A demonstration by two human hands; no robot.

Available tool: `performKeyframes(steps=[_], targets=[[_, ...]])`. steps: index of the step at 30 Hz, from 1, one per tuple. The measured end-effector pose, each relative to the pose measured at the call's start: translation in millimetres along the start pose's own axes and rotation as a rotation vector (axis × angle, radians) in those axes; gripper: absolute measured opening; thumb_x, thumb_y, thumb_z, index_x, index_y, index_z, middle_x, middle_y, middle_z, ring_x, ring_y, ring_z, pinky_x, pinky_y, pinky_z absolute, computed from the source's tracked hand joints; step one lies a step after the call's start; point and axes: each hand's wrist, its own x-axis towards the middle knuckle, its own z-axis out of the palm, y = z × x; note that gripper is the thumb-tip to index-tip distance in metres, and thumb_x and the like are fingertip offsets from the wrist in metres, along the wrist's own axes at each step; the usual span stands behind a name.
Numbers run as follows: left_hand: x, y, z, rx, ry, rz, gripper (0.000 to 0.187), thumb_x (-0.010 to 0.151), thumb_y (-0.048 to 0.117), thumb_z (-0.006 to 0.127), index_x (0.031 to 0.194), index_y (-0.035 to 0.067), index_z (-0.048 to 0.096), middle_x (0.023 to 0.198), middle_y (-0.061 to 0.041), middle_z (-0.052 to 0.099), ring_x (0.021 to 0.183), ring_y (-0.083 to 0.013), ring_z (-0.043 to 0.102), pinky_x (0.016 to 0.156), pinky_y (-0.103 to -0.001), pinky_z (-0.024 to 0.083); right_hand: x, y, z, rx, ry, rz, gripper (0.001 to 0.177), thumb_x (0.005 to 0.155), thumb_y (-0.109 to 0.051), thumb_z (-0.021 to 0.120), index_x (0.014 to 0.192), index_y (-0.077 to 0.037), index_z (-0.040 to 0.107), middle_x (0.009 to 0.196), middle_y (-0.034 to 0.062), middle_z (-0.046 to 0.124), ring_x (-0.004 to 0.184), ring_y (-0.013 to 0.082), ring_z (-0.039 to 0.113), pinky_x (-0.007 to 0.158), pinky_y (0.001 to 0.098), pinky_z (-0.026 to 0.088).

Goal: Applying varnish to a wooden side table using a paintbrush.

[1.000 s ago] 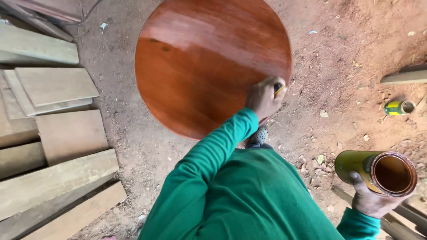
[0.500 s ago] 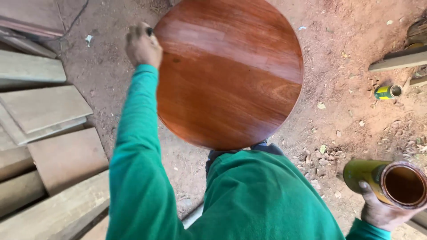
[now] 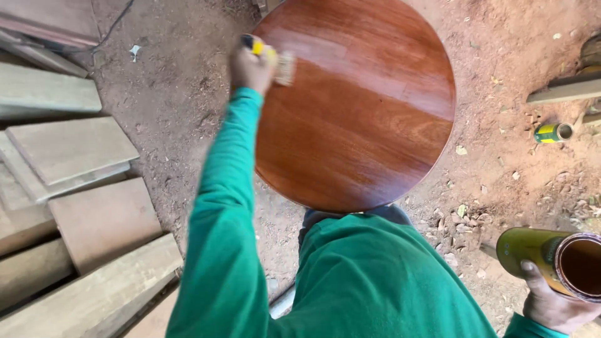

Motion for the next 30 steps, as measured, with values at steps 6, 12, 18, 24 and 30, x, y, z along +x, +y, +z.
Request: performKeyframes(steps=[6,12,18,24,30], targets=[[41.5,10.7,-48.7,0.47,0.268,0.39,0.015,0.089,0.014,0.072,0.1,0.013,0.06,0.089,-0.008,0.067,0.073,-0.0279,0.067,0.069,-0.043,0.055,-16.3,3.8,0.7,-0.005,0.024,-0.009,0.073,0.092,0.016,0.069,0.157,0.018,0.036,0.151,0.0417,0.046,0.131,0.0557,0.052,0.119,0.0698,0.053],[27.8,-25.4,-32.0,-0.076,0.13,0.135,0.015,0.085,0.018,0.077,0.088,0.006,0.07,0.08,-0.007,0.072,0.064,-0.0182,0.071,0.059,-0.033,0.064,-12.0,-20.0,13.2,-0.011,0.002,-0.048,0.08,0.091,0.015,0.065,0.16,0.004,0.026,0.154,0.0377,0.038,0.136,0.0547,0.044,0.126,0.0713,0.045],[45.7,-8.8,-55.9,0.638,0.256,0.399,0.033,0.083,0.007,0.071,0.114,0.014,0.061,0.101,-0.009,0.066,0.088,-0.0297,0.068,0.076,-0.047,0.057,-7.4,-25.0,16.7,-0.16,0.034,-0.169,0.09,0.083,0.009,0.068,0.159,-0.001,0.02,0.154,0.041,0.034,0.137,0.0609,0.043,0.126,0.068,0.04],[-91.9,103.1,118.5,0.402,-0.023,0.381,0.011,0.087,0.008,0.065,0.098,0.01,0.062,0.095,-0.014,0.059,0.076,-0.0291,0.061,0.063,-0.047,0.053,-8.4,-29.6,23.3,-0.132,0.059,-0.064,0.089,0.08,0.001,0.072,0.154,-0.001,0.023,0.153,0.0331,0.037,0.139,0.0505,0.044,0.13,0.0561,0.035],[-238.8,205.2,241.4,-0.037,-0.443,0.356,0.022,0.092,0.022,0.062,0.111,0.011,0.063,0.102,-0.013,0.063,0.081,-0.0264,0.061,0.072,-0.043,0.052,-6.5,-32.9,33.8,-0.114,-0.008,-0.089,0.09,0.081,0.004,0.072,0.156,-0.003,0.023,0.154,0.034,0.036,0.139,0.0527,0.043,0.129,0.0596,0.037]])
